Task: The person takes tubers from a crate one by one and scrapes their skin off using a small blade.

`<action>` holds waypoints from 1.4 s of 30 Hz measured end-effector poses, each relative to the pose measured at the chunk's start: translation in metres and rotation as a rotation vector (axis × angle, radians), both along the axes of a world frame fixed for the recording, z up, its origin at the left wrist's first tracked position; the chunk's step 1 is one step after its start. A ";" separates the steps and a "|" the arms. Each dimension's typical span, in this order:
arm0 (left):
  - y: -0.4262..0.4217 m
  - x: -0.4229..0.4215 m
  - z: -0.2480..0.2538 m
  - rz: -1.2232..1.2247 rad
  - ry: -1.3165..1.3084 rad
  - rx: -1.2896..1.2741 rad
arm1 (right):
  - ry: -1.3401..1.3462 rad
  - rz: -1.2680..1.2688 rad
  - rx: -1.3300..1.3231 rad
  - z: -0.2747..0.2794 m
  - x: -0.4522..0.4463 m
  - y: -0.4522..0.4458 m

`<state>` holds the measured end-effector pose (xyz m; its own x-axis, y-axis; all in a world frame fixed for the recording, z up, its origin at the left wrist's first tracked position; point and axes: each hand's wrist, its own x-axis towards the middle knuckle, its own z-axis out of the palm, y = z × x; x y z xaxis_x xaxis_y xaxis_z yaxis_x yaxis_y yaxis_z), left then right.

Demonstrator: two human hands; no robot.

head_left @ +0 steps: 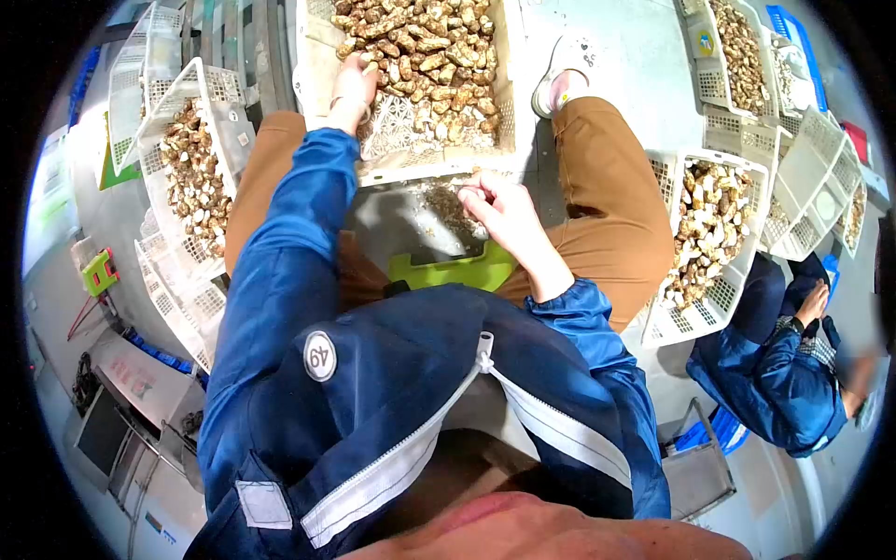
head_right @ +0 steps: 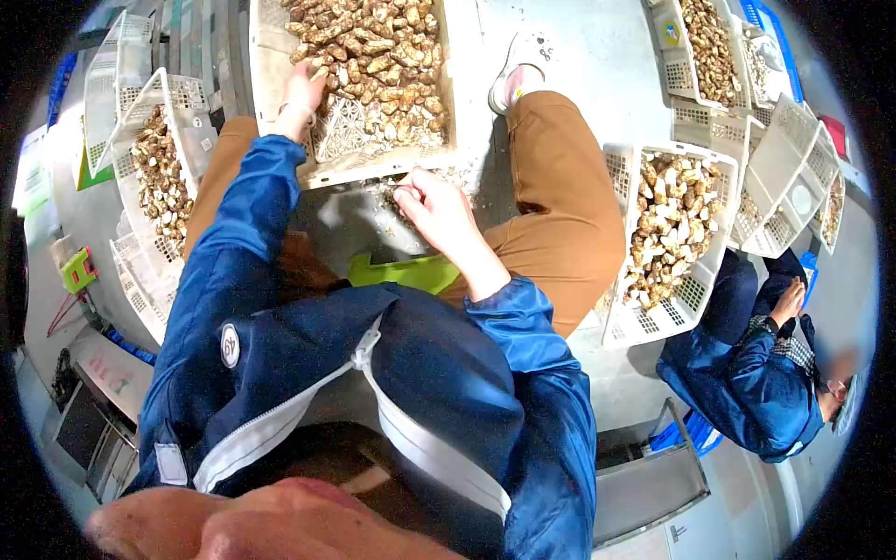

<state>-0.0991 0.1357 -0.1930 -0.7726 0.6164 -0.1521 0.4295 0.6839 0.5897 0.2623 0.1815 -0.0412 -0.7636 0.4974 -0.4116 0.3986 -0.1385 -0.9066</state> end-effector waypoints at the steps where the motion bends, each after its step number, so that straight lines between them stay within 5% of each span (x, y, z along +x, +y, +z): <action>1: -0.011 -0.015 -0.023 0.081 -0.055 -0.015 | 0.035 -0.005 -0.003 -0.001 -0.001 0.001; 3: -0.029 0.011 0.039 0.233 -0.790 0.188 | 0.112 -0.015 -0.008 0.002 -0.002 -0.001; 5: -0.045 0.061 0.122 0.336 -1.187 0.462 | 0.149 -0.051 -0.038 0.026 -0.007 0.000; 9: -0.082 0.148 0.231 0.352 -1.407 0.686 | 0.288 -0.093 -0.008 0.076 -0.009 -0.005; 11: -0.102 0.172 0.262 0.214 -1.479 0.694 | 0.426 -0.052 0.274 0.103 -0.008 -0.007; 14: -0.117 0.212 0.312 0.121 -1.187 0.657 | 0.558 -0.078 0.436 0.130 -0.002 -0.021; 20: -0.146 0.245 0.337 -0.227 -0.749 0.607 | 0.613 -0.036 0.577 0.157 0.021 -0.046; 23: -0.152 0.249 0.342 -0.275 -0.744 0.634 | 0.637 -0.010 0.614 0.168 0.027 -0.051; 28: -0.160 0.250 0.346 -0.245 -0.874 0.641 | 0.564 -0.103 -0.009 0.168 0.031 -0.051; 32: -0.162 0.250 0.342 -0.411 -0.398 0.622 | 0.667 0.033 0.606 0.173 0.027 -0.056; 35: -0.161 0.243 0.343 -0.479 -0.334 0.591 | 0.564 -0.003 0.105 0.167 0.028 -0.045; 36: -0.161 0.246 0.346 -0.419 -0.491 0.586 | 0.511 -0.054 -0.108 0.167 0.029 -0.045; 39: -0.158 0.247 0.344 -0.446 -0.333 0.562 | 0.521 0.022 0.054 0.174 0.030 -0.049; 40: -0.156 0.248 0.348 -0.460 -0.226 0.496 | 0.584 0.055 0.400 0.169 0.027 -0.048; 42: -0.155 0.246 0.347 -0.492 -0.191 0.498 | 0.544 0.025 0.257 0.167 0.025 -0.046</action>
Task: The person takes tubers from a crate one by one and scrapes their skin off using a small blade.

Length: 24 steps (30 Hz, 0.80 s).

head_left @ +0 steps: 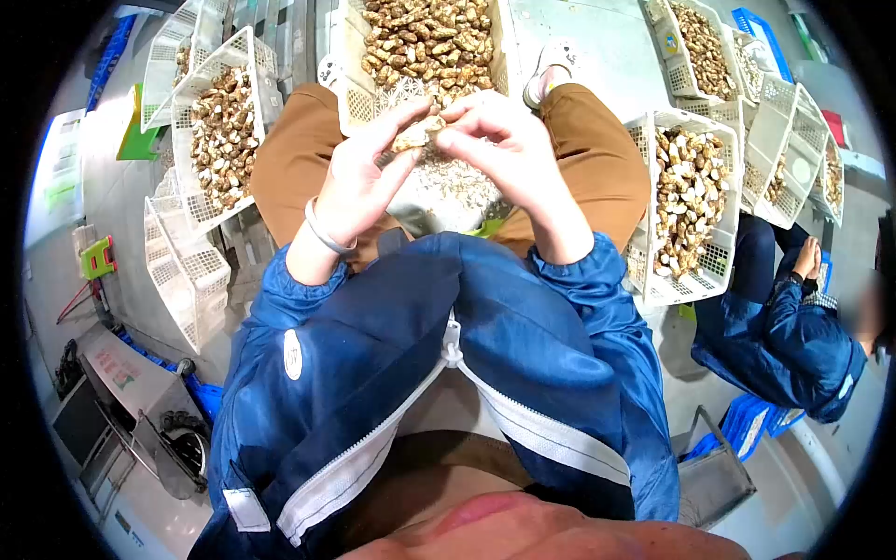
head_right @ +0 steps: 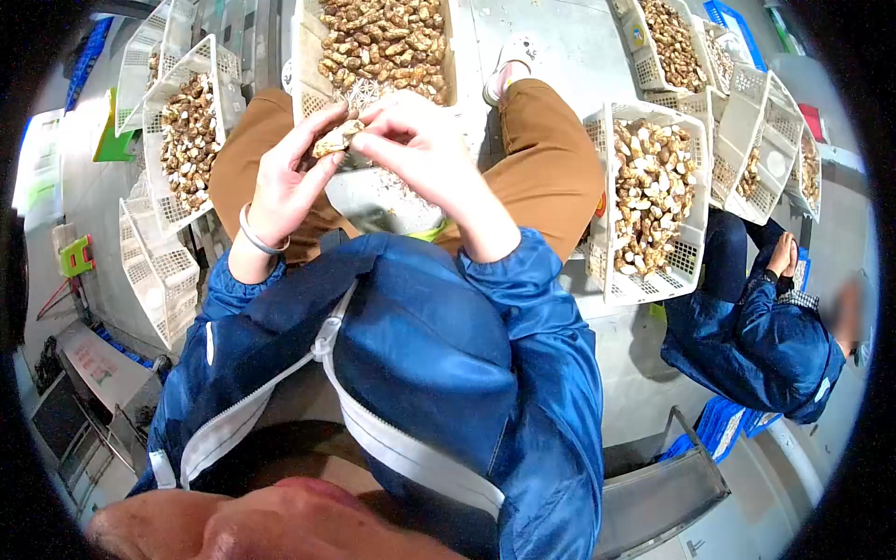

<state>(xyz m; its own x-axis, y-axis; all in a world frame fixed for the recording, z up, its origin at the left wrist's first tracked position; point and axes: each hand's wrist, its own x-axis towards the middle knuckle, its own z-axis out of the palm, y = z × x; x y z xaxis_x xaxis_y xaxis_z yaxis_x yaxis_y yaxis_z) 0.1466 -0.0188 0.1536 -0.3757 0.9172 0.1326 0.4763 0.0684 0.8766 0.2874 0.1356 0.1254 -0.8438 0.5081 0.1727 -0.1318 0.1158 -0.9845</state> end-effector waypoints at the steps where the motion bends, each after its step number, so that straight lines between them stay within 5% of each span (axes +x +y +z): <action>1: 0.000 -0.002 -0.001 -0.007 0.021 0.007 | -0.019 0.021 -0.200 0.002 0.000 0.002; 3: 0.000 -0.005 -0.004 -0.012 -0.035 0.010 | -0.113 0.051 -0.435 -0.007 0.001 0.009; 7: 0.003 -0.006 -0.007 -0.018 0.122 -0.001 | -0.011 -0.019 0.112 -0.006 -0.006 -0.002; 10: 0.005 -0.011 -0.008 -0.050 0.260 0.033 | -0.092 0.013 -0.302 -0.011 -0.009 0.003; 15: 0.005 -0.010 -0.014 -0.039 -0.296 0.023 | -0.114 0.028 -0.654 -0.013 -0.005 0.011; 18: 0.007 -0.011 -0.019 0.040 -0.744 -0.003 | -0.023 0.048 -0.299 -0.016 -0.010 0.006; 19: 0.007 -0.012 -0.018 0.041 -0.764 -0.029 | -0.040 0.040 -0.142 -0.017 -0.011 0.006; 22: 0.005 -0.017 -0.013 0.014 -0.818 -0.070 | -0.051 0.049 -0.617 -0.015 -0.008 0.012; 24: 0.005 -0.018 -0.014 0.014 -0.786 -0.067 | -0.045 0.052 -0.590 -0.017 -0.008 0.012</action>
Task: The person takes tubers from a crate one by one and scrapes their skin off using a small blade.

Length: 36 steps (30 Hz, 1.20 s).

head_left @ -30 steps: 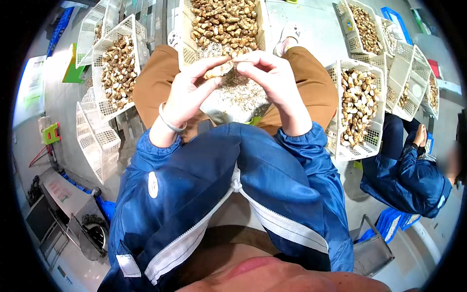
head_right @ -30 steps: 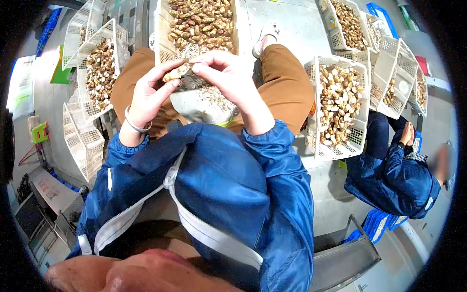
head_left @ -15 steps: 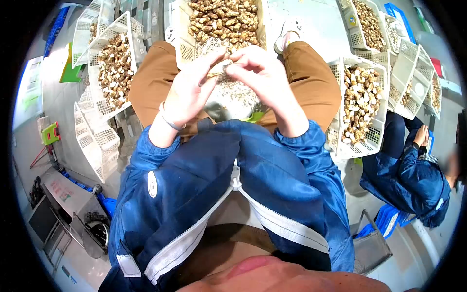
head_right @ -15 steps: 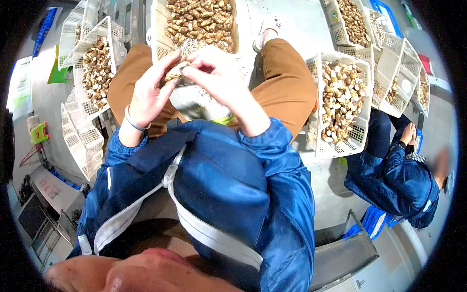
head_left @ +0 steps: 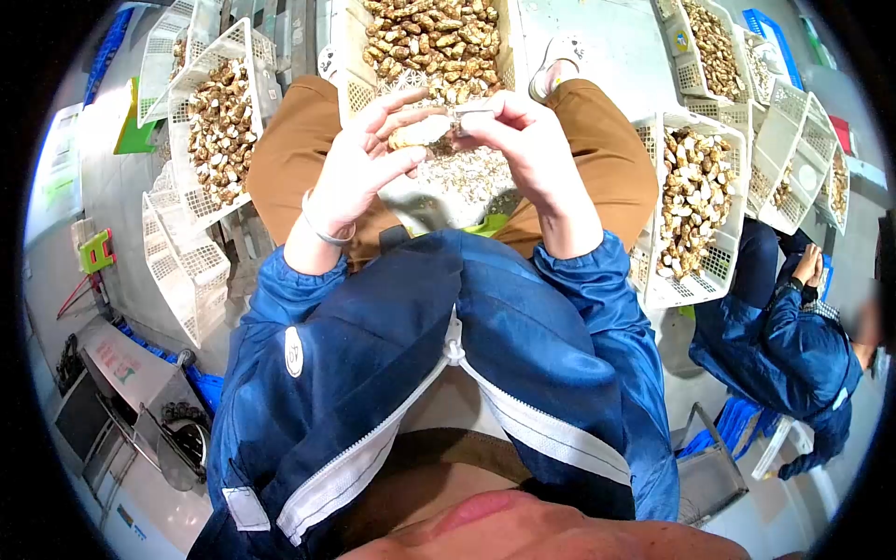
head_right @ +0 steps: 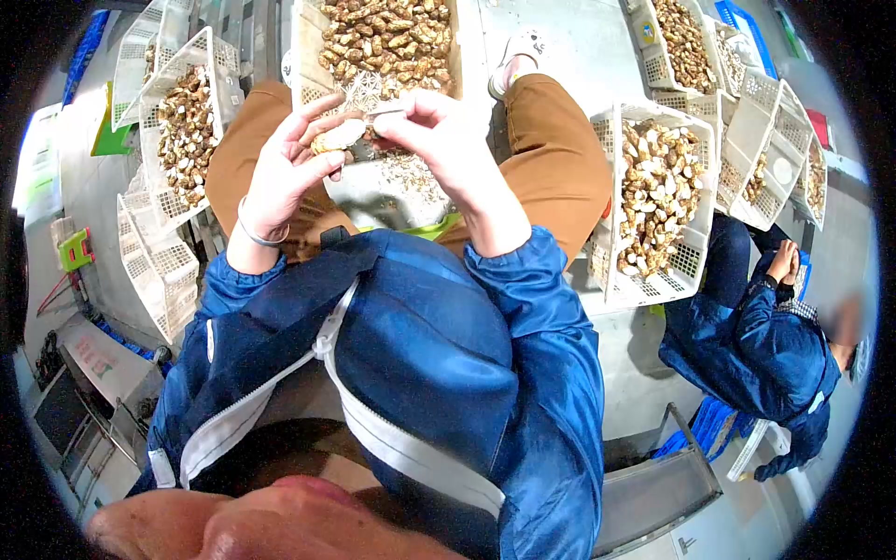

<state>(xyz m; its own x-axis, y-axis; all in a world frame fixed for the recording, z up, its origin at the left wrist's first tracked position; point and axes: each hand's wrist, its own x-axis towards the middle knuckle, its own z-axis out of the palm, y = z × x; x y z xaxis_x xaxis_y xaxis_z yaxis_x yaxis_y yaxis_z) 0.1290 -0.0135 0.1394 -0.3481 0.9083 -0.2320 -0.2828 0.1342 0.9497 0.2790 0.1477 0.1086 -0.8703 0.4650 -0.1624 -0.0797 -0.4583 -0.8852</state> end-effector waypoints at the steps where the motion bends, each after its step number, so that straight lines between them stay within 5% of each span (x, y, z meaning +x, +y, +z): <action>1: 0.000 0.001 -0.001 -0.001 0.015 0.001 | -0.012 -0.007 0.105 0.000 0.000 -0.002; 12: 0.005 0.014 -0.009 0.127 0.496 0.048 | 0.071 -0.160 0.959 0.005 -0.008 -0.011; 17: 0.005 0.011 -0.009 0.123 0.498 0.049 | 0.018 -0.070 0.154 0.001 -0.006 -0.002; 21: 0.006 0.015 -0.011 0.143 0.411 0.024 | 0.012 -0.111 0.644 0.003 -0.005 -0.012; 23: 0.006 0.012 -0.010 0.125 0.402 0.060 | 0.026 -0.078 0.365 0.002 -0.005 -0.006; 25: 0.008 0.009 -0.002 0.082 0.168 0.026 | 0.014 -0.046 -0.028 0.004 -0.002 0.000; 27: 0.007 0.005 -0.002 0.083 -0.097 0.029 | 0.025 -0.001 -0.152 -0.002 0.002 0.002; 28: 0.008 0.004 -0.002 0.082 -0.231 0.031 | 0.022 -0.012 -0.095 -0.003 0.002 0.001; 33: 0.008 0.003 -0.008 0.100 -0.096 0.006 | -0.041 -0.017 0.173 0.010 0.000 -0.005; 36: 0.009 0.005 0.004 0.079 -0.156 0.003 | 0.045 0.014 -0.186 0.001 0.003 0.005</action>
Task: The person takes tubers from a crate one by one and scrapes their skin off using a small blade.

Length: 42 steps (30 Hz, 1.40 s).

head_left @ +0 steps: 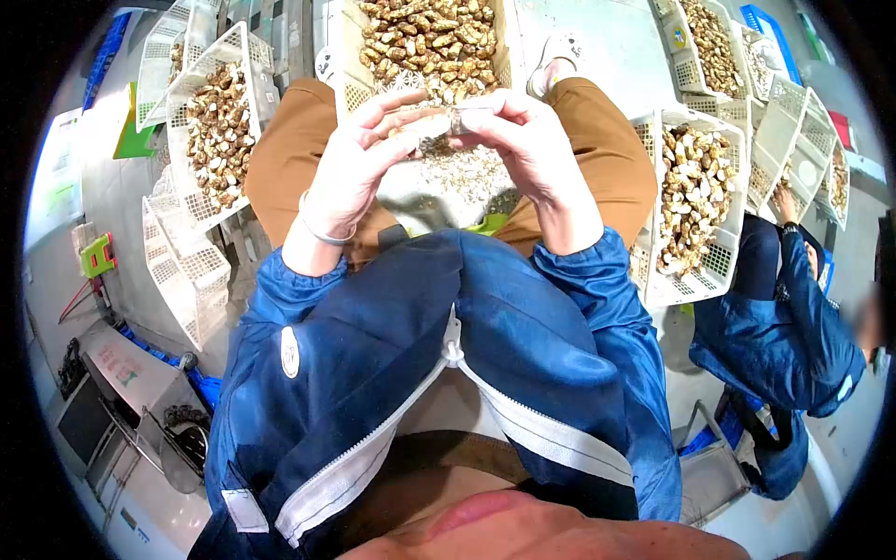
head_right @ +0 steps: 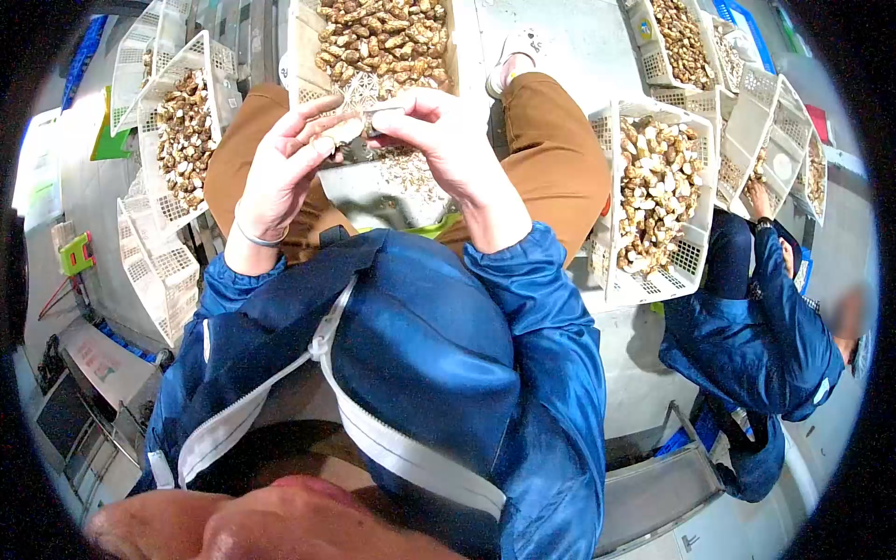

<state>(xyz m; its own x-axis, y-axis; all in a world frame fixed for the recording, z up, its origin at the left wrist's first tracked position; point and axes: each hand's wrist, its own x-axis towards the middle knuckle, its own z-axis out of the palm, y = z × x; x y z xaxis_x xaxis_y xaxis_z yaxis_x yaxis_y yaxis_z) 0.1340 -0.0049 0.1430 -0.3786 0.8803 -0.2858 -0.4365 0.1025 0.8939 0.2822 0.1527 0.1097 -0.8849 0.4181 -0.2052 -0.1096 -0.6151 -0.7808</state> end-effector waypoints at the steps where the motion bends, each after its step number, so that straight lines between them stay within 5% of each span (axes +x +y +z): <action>1: 0.000 0.000 -0.001 0.002 0.109 -0.002 | -0.036 -0.020 0.096 0.003 0.000 -0.002; 3: -0.002 0.000 -0.007 0.006 0.325 -0.008 | -0.109 -0.059 0.285 0.006 -0.001 -0.006; 7: -0.002 0.007 -0.011 0.022 0.691 0.047 | 0.054 -0.217 1.175 -0.005 -0.008 -0.011; 8: -0.002 0.005 -0.008 0.008 0.811 0.024 | 0.041 -0.198 1.106 0.001 -0.007 -0.011; 12: -0.001 0.008 -0.003 0.028 0.534 0.062 | -0.097 -0.024 0.213 0.005 -0.001 -0.004; 15: -0.001 0.007 -0.011 0.057 0.834 0.074 | -0.012 -0.052 0.509 -0.001 -0.003 -0.013; 16: -0.001 0.008 -0.012 0.053 0.870 0.043 | 0.022 -0.127 0.815 -0.002 -0.008 -0.015; 19: -0.001 0.009 -0.012 0.067 0.818 0.042 | -0.182 -0.032 0.439 0.010 -0.004 -0.010; 20: 0.001 0.009 -0.009 0.073 0.696 0.059 | -0.054 -0.026 0.269 0.000 -0.004 -0.005; 24: -0.001 0.006 -0.011 0.009 0.918 0.053 | -0.025 -0.026 0.399 -0.004 -0.006 -0.014; 25: 0.000 0.006 -0.009 -0.001 1.000 0.052 | -0.023 -0.055 0.724 -0.006 -0.006 -0.015; 27: 0.000 0.005 -0.005 -0.017 1.168 0.054 | -0.080 -0.088 0.630 -0.007 -0.008 -0.016; 28: -0.002 0.003 -0.007 -0.041 1.161 0.064 | -0.072 -0.073 0.414 -0.006 -0.009 -0.014; 30: 0.000 0.010 -0.009 0.049 0.679 0.039 | -0.059 -0.040 0.081 -0.011 -0.005 -0.007; 33: 0.001 0.007 -0.012 0.071 0.301 0.094 | -0.085 -0.024 0.030 -0.014 -0.003 -0.008; 38: 0.000 0.006 -0.019 0.072 0.087 0.013 | -0.045 -0.115 0.662 -0.007 -0.008 -0.014; 42: -0.001 0.004 -0.016 0.066 0.046 -0.022 | 0.008 -0.064 0.414 -0.013 -0.007 -0.008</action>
